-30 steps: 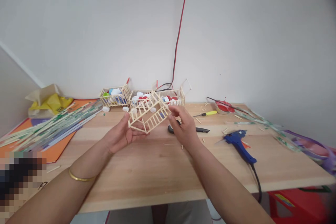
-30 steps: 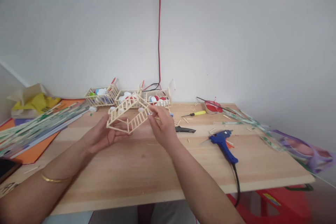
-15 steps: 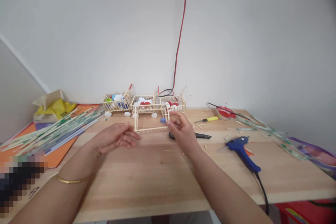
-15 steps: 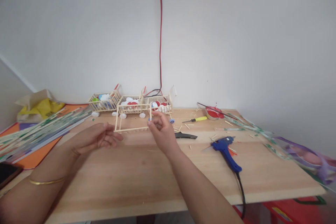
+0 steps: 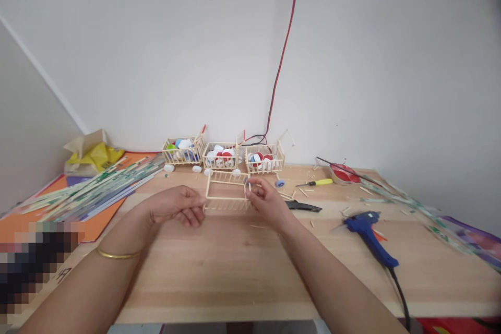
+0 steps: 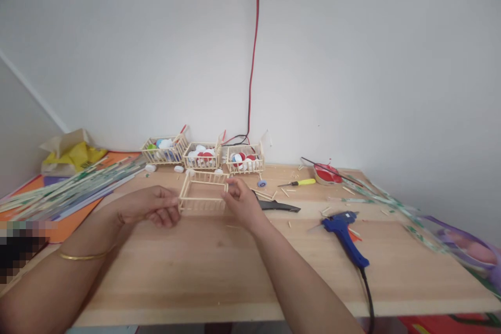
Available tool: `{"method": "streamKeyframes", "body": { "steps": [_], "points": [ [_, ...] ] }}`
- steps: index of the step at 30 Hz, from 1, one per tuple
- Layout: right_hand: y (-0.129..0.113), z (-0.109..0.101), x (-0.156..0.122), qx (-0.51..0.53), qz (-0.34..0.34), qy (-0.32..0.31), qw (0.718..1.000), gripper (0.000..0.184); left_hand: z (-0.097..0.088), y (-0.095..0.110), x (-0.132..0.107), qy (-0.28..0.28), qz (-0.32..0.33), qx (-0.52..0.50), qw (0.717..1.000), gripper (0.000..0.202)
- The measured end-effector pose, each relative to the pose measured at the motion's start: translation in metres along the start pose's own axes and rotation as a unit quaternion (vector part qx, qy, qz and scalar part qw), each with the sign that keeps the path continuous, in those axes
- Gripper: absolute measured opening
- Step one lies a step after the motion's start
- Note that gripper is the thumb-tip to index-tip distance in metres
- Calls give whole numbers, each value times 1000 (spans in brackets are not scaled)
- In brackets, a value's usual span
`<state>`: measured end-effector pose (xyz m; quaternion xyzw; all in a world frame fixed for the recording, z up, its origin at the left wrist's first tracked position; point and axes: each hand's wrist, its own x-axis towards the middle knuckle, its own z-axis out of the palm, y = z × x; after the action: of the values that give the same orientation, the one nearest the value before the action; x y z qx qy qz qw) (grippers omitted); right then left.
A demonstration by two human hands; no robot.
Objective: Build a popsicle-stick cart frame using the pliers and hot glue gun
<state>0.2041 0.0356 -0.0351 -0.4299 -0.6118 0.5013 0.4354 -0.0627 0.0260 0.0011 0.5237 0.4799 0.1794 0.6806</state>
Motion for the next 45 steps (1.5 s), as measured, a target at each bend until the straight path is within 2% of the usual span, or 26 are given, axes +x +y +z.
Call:
{"method": "streamKeyframes", "body": {
  "steps": [6, 9, 11, 13, 16, 18, 20, 24, 26, 30, 34, 36, 41, 43, 45],
  "points": [
    [-3, -4, -3, -65, 17, -21, 998, 41, -2, -4, 1, -10, -9, 56, 998, 23],
    [-7, -6, -5, -98, 34, -20, 994, 43, -4, -2, -2, 12, -22, 121, 992, 22],
    [-10, -10, -5, -124, 32, -6, 992, 40, -8, 1, -5, 34, -4, 153, 988, 23],
    [-14, -17, -4, -162, 6, 34, 986, 32, -13, 4, -8, 74, 36, 169, 982, 25],
    [-21, -29, -3, -225, -41, 130, 965, 20, -19, 6, -8, 164, 110, 163, 967, 24],
    [-25, -35, -3, -246, -53, 180, 951, 23, -21, 5, -5, 213, 159, 121, 956, 25],
    [-29, -36, -4, -244, -59, 203, 947, 27, -21, 3, -1, 230, 204, 35, 951, 26],
    [-33, -32, -6, -231, -72, 216, 946, 31, -20, 3, 3, 210, 266, -104, 935, 24],
    [-33, -30, -8, -230, -84, 223, 943, 33, -19, 6, 1, 180, 301, -152, 924, 24],
    [-33, -27, -11, -226, -125, 240, 936, 36, -14, 14, -10, 68, 382, -242, 889, 39],
    [-34, -27, -12, -222, -150, 266, 926, 40, -14, 18, -20, -67, 431, -257, 863, 59],
    [-34, -29, -12, -221, -152, 272, 924, 41, -17, 18, -23, -109, 454, -258, 846, 62],
    [-37, -38, -9, -227, -150, 307, 912, 43, -43, 16, -33, -88, 481, -324, 810, 67],
    [-39, -41, -9, -227, -150, 325, 906, 43, -54, 17, -38, -85, 509, -342, 785, 70],
    [-41, -42, -10, -222, -149, 329, 905, 43, -56, 20, -41, -67, 525, -336, 779, 67]
  ]
}}
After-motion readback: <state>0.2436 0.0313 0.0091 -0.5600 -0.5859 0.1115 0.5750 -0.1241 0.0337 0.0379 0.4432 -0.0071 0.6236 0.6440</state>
